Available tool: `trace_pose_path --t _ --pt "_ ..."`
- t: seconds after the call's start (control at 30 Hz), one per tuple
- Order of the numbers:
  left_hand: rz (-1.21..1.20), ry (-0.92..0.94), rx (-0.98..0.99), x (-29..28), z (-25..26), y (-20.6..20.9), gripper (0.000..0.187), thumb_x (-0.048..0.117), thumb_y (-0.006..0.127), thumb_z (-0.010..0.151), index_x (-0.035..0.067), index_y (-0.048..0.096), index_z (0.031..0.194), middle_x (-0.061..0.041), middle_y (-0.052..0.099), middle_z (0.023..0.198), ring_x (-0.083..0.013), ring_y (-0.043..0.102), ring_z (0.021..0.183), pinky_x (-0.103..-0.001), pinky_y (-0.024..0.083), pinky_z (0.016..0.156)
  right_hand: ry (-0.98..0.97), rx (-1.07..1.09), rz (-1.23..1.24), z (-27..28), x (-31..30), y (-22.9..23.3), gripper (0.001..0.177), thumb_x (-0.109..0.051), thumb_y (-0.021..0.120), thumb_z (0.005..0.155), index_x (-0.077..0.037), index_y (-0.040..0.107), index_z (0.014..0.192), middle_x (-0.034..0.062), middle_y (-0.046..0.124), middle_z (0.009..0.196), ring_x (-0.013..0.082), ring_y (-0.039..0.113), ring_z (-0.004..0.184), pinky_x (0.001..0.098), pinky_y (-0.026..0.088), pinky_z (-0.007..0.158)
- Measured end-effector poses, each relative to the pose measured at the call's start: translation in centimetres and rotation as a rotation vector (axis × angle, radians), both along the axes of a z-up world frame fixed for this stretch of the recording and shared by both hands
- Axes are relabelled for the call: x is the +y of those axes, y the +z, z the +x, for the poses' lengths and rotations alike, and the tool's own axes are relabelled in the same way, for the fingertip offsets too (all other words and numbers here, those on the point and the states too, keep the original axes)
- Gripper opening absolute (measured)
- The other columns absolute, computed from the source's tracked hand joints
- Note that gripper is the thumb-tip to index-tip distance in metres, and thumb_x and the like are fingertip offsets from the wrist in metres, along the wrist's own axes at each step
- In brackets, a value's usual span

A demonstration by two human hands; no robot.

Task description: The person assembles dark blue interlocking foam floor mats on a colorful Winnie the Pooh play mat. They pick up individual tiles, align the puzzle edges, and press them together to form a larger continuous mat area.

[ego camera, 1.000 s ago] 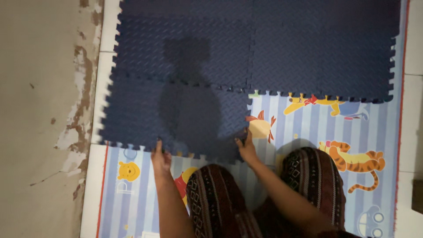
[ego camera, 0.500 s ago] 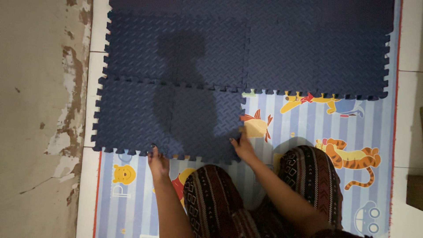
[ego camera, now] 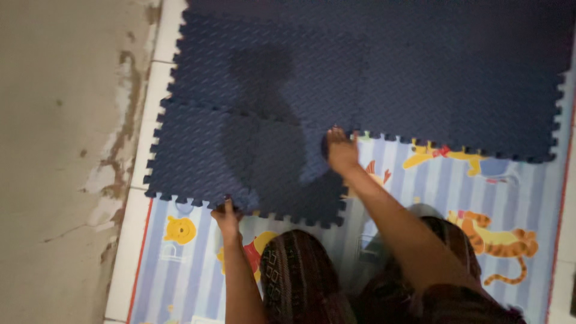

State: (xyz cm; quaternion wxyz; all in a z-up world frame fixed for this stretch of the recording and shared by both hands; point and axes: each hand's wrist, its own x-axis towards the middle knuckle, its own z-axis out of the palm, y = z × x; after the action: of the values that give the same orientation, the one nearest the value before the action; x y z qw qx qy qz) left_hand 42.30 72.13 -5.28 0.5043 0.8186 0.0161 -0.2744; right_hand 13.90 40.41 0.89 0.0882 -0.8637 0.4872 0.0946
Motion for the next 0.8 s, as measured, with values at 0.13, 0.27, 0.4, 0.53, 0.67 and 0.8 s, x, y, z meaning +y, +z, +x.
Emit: trace_pose_path --t 0.13,0.27,0.4,0.53,0.67,0.8 --pt "0.491 -0.135 -0.540 2.2 -0.6 2.1 0.052 0.041 0.068 0.097 0.005 0.052 0.132 -0.016 0.059 0.125 -0.0336 0.053 0.115 -0.056 0.045 0.096 0.038 -0.261 -0.209 1.6 -0.2 0.9 0.058 -0.010 0.042 0.095 -0.004 0.045 0.152 0.0152 0.045 0.158 0.0258 0.042 0.147 0.0687 0.017 0.116" --pt "0.617 -0.191 -0.852 5.1 -0.3 4.8 0.062 0.034 0.061 0.093 0.003 0.049 0.146 -0.017 0.051 0.149 -0.0358 0.044 0.143 -0.064 0.033 0.113 0.345 -0.216 -0.231 7.3 1.5 1.7 0.058 -0.014 0.044 0.093 -0.002 0.049 0.150 0.0152 0.046 0.159 0.0259 0.044 0.148 0.0634 0.021 0.122" --pt "0.665 -0.347 -0.851 6.1 -0.4 5.8 0.061 0.031 0.050 0.102 0.002 0.044 0.154 -0.020 0.037 0.164 -0.0372 0.024 0.157 -0.066 0.010 0.121 0.259 0.102 0.033 11.8 -0.2 4.2 0.053 -0.013 0.043 0.095 -0.002 0.055 0.146 0.0159 0.051 0.157 0.0268 0.048 0.146 0.0616 0.021 0.122" --pt "0.652 -0.366 -0.834 5.9 -0.6 5.7 0.060 0.032 0.047 0.102 0.003 0.042 0.155 -0.018 0.036 0.164 -0.0363 0.022 0.158 -0.064 0.007 0.124 0.462 -0.407 -0.412 16.0 0.5 5.0 0.053 -0.009 0.046 0.093 0.001 0.058 0.144 0.0178 0.056 0.154 0.0282 0.051 0.144 0.0585 0.026 0.118" --pt "0.637 -0.320 -0.883 5.7 -0.3 5.6 0.059 0.032 0.048 0.099 0.005 0.046 0.152 -0.016 0.040 0.163 -0.0364 0.026 0.156 -0.063 0.009 0.124 0.485 -0.131 -0.422 20.2 1.1 3.8 0.055 -0.020 0.050 0.096 0.001 0.057 0.146 0.0161 0.058 0.150 0.0269 0.052 0.142 0.0536 0.025 0.123" --pt "0.676 -0.334 -0.889 6.2 -1.1 5.9 0.059 0.032 0.050 0.100 0.004 0.048 0.152 -0.016 0.041 0.163 -0.0362 0.027 0.156 -0.063 0.010 0.125 0.386 0.062 0.001 22.4 -0.4 2.9 0.055 -0.020 0.052 0.090 0.000 0.059 0.141 0.0163 0.060 0.145 0.0270 0.056 0.136 0.0581 0.027 0.117"
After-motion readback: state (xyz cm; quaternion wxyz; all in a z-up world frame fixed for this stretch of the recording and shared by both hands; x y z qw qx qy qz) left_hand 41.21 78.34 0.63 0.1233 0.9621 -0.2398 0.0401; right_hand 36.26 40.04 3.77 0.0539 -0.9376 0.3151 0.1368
